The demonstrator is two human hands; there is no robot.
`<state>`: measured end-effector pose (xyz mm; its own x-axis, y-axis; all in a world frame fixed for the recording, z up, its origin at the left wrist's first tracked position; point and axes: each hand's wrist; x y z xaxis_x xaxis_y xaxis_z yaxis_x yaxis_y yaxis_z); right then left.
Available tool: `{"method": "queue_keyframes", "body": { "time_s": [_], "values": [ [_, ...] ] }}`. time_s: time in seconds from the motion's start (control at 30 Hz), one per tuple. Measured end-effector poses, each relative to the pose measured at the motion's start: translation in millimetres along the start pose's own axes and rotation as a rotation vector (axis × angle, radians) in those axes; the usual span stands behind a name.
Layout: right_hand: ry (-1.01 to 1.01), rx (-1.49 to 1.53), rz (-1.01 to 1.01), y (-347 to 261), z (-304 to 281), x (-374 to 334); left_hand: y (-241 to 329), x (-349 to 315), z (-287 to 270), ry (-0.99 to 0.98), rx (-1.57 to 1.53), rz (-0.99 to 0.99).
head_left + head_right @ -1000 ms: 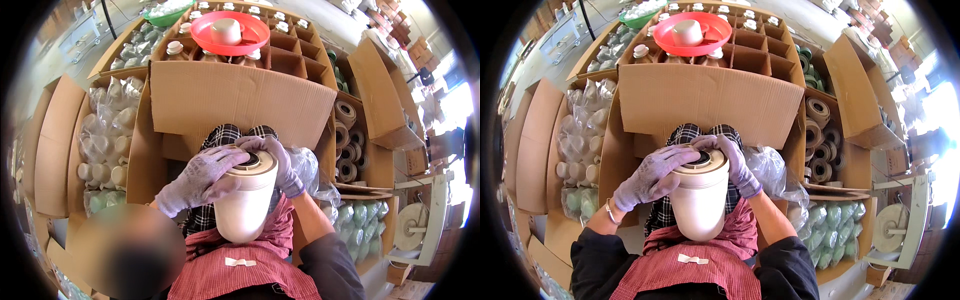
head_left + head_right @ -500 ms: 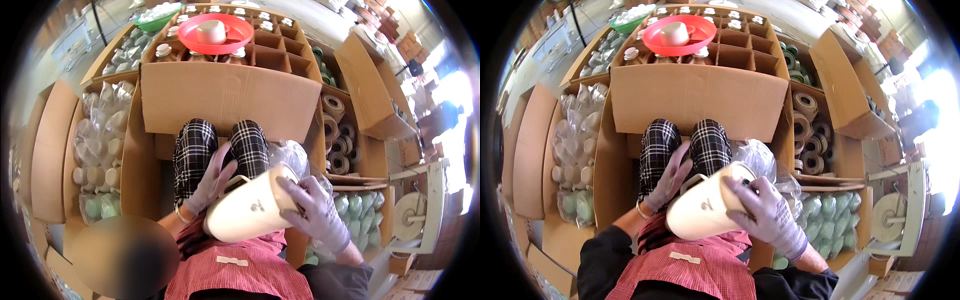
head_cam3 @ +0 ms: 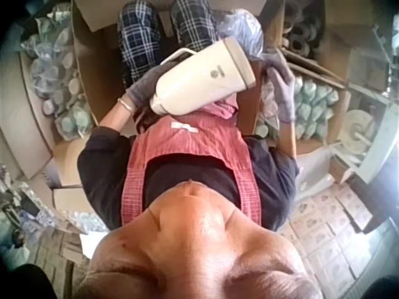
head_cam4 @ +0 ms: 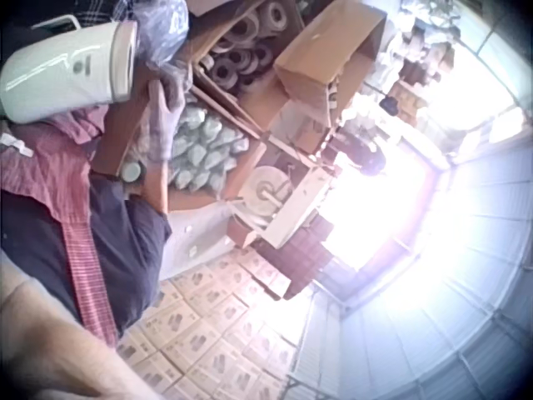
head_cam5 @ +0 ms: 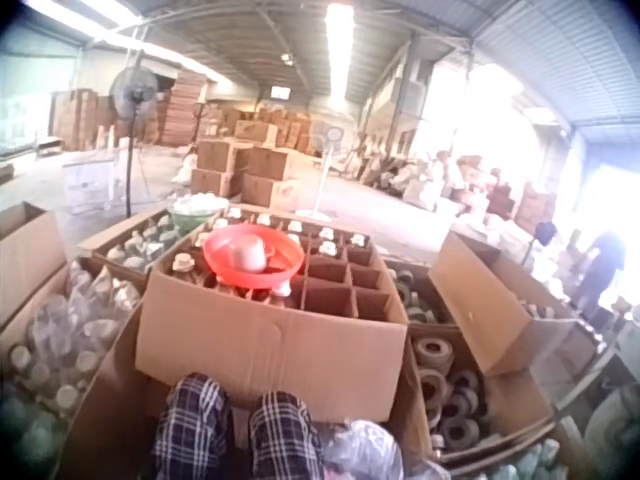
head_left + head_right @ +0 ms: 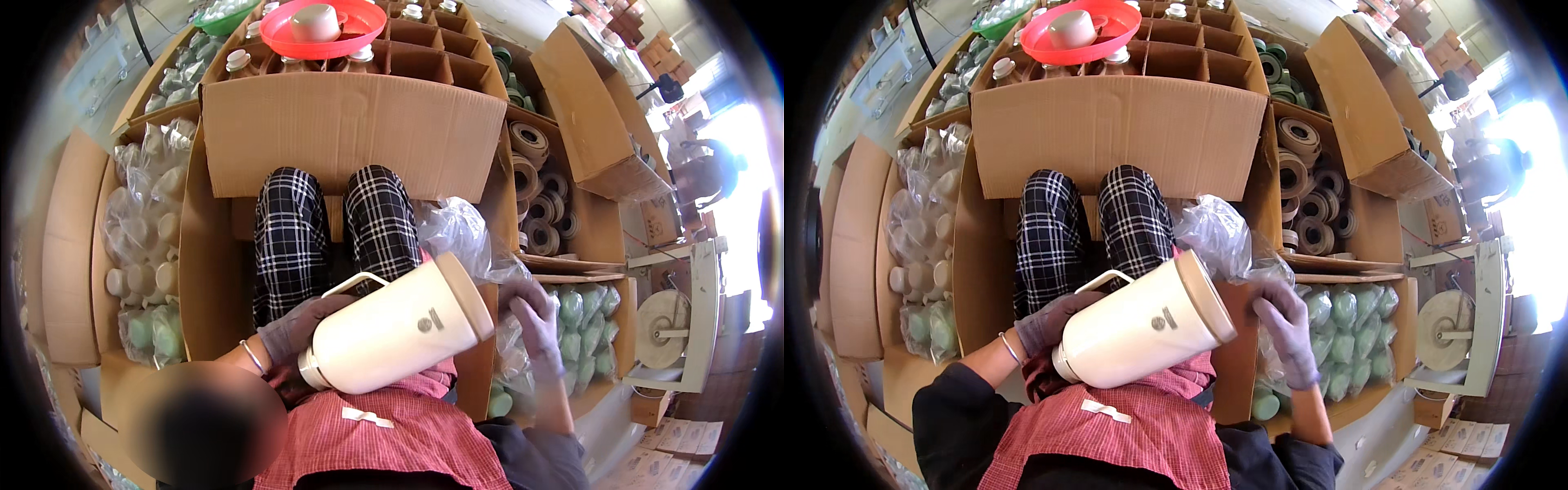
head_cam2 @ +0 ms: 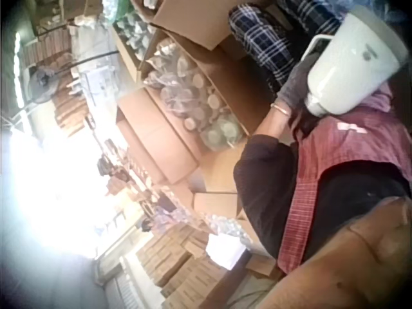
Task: The person sits on the floor and assembles electric kettles by inserting the base into the body and securing the lid. They handle white and green kettles, placing the finished units into plastic bags and then into cardboard boxes.
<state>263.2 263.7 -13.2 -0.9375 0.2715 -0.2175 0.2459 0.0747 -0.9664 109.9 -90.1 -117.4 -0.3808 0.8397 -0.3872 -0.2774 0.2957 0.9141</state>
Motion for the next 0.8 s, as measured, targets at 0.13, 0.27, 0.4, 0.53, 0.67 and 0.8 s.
{"method": "queue_keyframes", "body": {
  "time_s": [0.13,0.27,0.4,0.53,0.67,0.8],
  "values": [
    [-0.326,0.175,-0.37,-0.5,46.8,37.2,16.2,1.2,2.9,0.117,0.16,0.007],
    [-0.153,0.43,-0.095,2.2,66.8,47.3,116.3,-18.6,4.2,0.62,0.925,0.696],
    [-0.083,0.677,0.172,29.4,42.0,61.0,153.3,-14.1,2.4,0.587,1.097,0.868],
    [-0.004,-0.193,-0.72,-18.1,58.3,73.5,133.0,-2.2,-20.4,0.329,-0.04,-0.015],
    [-0.11,0.707,0.083,6.0,63.9,77.8,158.1,-6.4,-3.4,0.65,1.154,0.914],
    [-0.097,0.409,-0.118,21.5,49.8,84.8,157.1,-4.7,-8.1,0.535,0.772,0.774]
  ]
}}
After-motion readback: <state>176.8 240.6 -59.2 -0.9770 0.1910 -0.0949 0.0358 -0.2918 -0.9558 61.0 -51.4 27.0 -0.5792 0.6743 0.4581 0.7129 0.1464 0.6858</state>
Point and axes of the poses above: each hand's wrist, its own x-axis towards the middle knuckle, its own z-axis out of the palm, y = z × x, and after that the axes turned 15 degrees about x, right-handed
